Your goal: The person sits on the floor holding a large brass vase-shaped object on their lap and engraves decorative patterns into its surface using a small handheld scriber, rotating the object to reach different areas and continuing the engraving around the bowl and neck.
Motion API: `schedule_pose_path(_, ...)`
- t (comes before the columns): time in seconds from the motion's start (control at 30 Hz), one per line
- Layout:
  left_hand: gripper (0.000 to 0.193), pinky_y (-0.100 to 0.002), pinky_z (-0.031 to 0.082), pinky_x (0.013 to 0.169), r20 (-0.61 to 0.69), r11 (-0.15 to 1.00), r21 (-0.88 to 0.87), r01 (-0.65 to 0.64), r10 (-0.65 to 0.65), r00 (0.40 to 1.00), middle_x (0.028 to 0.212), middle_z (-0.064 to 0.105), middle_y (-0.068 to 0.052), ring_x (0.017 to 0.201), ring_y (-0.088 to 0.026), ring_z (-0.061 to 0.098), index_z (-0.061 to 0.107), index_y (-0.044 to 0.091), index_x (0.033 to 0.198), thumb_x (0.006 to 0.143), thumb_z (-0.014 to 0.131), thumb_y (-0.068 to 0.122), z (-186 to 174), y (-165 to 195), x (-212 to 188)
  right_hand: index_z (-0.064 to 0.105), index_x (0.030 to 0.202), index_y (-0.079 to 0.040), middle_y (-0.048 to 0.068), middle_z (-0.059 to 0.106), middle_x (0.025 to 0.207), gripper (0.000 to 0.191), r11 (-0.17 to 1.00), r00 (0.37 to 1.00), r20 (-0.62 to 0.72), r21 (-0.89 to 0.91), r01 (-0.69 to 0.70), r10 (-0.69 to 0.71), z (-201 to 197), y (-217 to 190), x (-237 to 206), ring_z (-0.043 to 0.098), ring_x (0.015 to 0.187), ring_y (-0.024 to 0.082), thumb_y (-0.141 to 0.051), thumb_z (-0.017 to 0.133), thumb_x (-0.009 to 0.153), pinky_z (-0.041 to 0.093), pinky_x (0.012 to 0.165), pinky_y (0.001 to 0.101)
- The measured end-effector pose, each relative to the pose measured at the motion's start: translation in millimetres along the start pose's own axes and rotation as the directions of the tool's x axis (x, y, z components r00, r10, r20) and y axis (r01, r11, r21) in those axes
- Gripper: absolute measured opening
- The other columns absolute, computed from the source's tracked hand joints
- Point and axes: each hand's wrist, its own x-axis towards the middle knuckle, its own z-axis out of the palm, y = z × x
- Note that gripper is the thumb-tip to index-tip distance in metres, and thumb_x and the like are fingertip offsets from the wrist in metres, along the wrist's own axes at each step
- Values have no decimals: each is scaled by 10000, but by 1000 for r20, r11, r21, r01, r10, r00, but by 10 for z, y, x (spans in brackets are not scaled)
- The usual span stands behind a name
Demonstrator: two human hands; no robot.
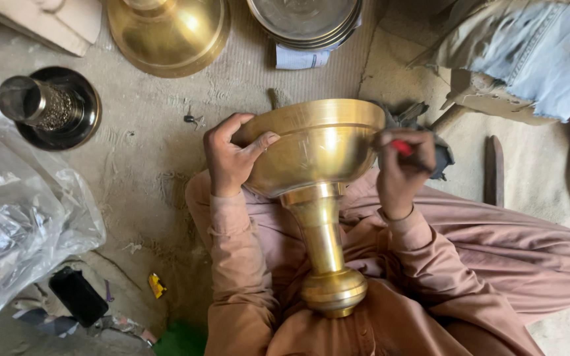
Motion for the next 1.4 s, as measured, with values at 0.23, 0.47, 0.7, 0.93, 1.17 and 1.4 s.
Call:
schedule_pose_path(0.23, 386, -287, 596, 772, -63, 998, -20, -67, 65, 996, 955, 774, -86, 859, -129, 719, 727, -10, 1071, 861, 907, 261, -12, -170, -86, 570, 982, 28, 147, 746, 1020, 141, 997, 939, 339, 26, -78, 64, 574, -592, -82, 700, 890, 136, 16, 708, 1008, 569, 818, 250)
schedule_pose_path(0.47, 406, -297, 586, 762, -78, 996, 26, -82, 84, 993, 938, 764, -95, 829, -142, 712, 725, 0, 1059, 850, 912, 294, -79, -147, -84, 595, 937, 21, 146, 760, 965, 150, 992, 954, 272, -51, -118, 127, 690, -585, -119, 708, 859, 124, 10, 728, 1006, 572, 789, 243)
schedule_pose_path(0.7, 446, -302, 591, 769, -111, 988, 76, -131, 139, 984, 965, 763, -109, 853, -172, 738, 721, 0, 1078, 842, 916, 325, -84, -185, -98, 587, 919, 22, 131, 759, 942, 163, 993, 969, 216, -26, -119, 122, 731, -573, -155, 737, 833, 134, 3, 725, 1004, 600, 763, 252)
schedule_pose_path(0.93, 451, -307, 610, 787, -85, 994, 33, -108, 111, 990, 984, 777, -103, 884, -167, 750, 729, 4, 1103, 860, 898, 344, -64, -240, -113, 606, 841, 25, 150, 762, 897, 186, 995, 931, 365, -96, 7, 29, 674, -599, -57, 720, 752, 123, -2, 763, 938, 544, 662, 228)
schedule_pose_path(1.17, 452, -304, 603, 782, -96, 995, 36, -92, 95, 991, 977, 776, -104, 869, -163, 739, 727, -5, 1098, 850, 908, 326, -66, -228, -124, 636, 837, 22, 153, 760, 900, 161, 990, 893, 449, -108, 86, -29, 671, -644, 0, 747, 782, 176, -7, 778, 907, 565, 693, 261)
schedule_pose_path(1.4, 429, -298, 595, 770, -97, 994, 53, -99, 104, 990, 960, 771, -99, 849, -146, 735, 730, 0, 1081, 851, 913, 313, -77, -178, -113, 622, 843, 36, 182, 729, 913, 165, 982, 783, 602, 13, 188, -157, 589, -605, 96, 763, 876, 268, -38, 763, 885, 594, 775, 329)
